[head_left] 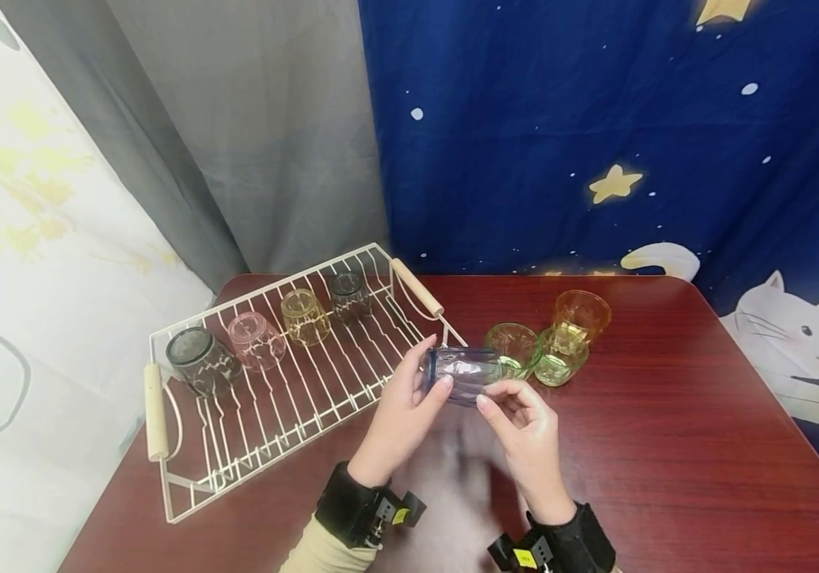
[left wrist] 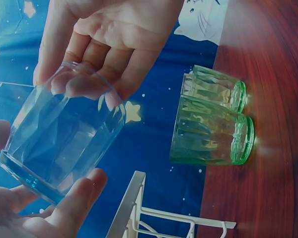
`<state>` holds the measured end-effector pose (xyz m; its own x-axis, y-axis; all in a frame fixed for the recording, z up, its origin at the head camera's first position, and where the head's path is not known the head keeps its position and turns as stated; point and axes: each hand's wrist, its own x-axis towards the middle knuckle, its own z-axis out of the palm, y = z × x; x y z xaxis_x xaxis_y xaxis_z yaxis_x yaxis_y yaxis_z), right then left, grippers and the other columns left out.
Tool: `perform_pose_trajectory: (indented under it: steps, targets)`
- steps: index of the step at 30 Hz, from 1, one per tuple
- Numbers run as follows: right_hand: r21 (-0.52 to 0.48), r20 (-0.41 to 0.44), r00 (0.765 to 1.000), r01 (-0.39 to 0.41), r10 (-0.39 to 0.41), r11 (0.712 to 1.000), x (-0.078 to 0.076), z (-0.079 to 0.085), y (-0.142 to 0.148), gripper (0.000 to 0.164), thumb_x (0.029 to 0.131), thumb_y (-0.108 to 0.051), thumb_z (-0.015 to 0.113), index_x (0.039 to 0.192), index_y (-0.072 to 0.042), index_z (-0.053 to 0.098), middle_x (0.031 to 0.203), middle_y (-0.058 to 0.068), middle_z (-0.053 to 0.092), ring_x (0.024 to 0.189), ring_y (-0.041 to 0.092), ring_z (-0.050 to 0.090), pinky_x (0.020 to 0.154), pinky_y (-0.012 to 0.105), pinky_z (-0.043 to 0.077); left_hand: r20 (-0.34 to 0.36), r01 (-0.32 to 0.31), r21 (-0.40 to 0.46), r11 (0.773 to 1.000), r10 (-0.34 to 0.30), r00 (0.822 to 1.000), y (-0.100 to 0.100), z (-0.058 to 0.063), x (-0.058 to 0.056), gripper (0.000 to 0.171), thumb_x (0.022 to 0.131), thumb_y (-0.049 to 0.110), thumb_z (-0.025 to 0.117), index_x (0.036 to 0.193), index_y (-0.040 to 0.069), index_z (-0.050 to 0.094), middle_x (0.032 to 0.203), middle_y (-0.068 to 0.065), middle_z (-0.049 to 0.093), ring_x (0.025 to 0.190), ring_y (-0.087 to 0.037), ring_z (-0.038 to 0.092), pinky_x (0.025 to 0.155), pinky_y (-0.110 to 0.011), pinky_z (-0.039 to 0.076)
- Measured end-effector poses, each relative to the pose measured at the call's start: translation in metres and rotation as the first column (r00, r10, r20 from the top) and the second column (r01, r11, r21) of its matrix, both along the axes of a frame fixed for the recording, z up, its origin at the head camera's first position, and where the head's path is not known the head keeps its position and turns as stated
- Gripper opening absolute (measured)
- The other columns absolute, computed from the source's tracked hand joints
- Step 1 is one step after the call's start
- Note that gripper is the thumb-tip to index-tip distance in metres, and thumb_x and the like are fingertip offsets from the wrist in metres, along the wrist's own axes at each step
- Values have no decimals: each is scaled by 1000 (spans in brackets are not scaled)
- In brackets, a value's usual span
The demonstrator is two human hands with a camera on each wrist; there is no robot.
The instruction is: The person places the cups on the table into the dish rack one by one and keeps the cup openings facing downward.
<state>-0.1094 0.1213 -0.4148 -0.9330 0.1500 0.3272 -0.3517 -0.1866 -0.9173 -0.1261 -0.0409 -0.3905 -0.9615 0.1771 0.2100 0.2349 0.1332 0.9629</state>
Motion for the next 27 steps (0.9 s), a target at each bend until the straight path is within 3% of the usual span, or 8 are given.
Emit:
perform_pose_trajectory:
  steps: [7, 16, 27]
  targets:
    - [65, 6, 1000, -7, 7, 998, -2, 2, 2, 10, 84, 7, 68, 91, 9, 61, 86, -5, 67, 80, 4, 65, 73, 16, 55, -26, -74, -11, 997, 73, 997, 1, 4, 1, 61, 94, 20, 62, 148, 15, 33, 142, -17, 49, 125, -30, 59, 99, -34, 53]
    - [87, 59, 998, -33, 28, 996, -6, -1, 2, 9, 84, 5, 68, 90, 7, 61, 85, -6, 68, 81, 4, 66, 75, 18, 57, -20, -137, 12, 990, 137, 990, 0, 11, 1, 64, 90, 20, 68, 145, 14, 37, 134, -16, 55, 124, -26, 60, 102, -32, 51]
    - [205, -3, 999, -44, 46, 978, -10, -4, 5, 6, 85, 6, 67, 90, 6, 66, 83, -9, 68, 78, 2, 65, 72, 17, 55, -101, -236, -3, 972, 235, 967, -9, 24, 2, 67, 85, 20, 73, 143, 14, 41, 143, -13, 50, 130, -24, 54, 108, -44, 47]
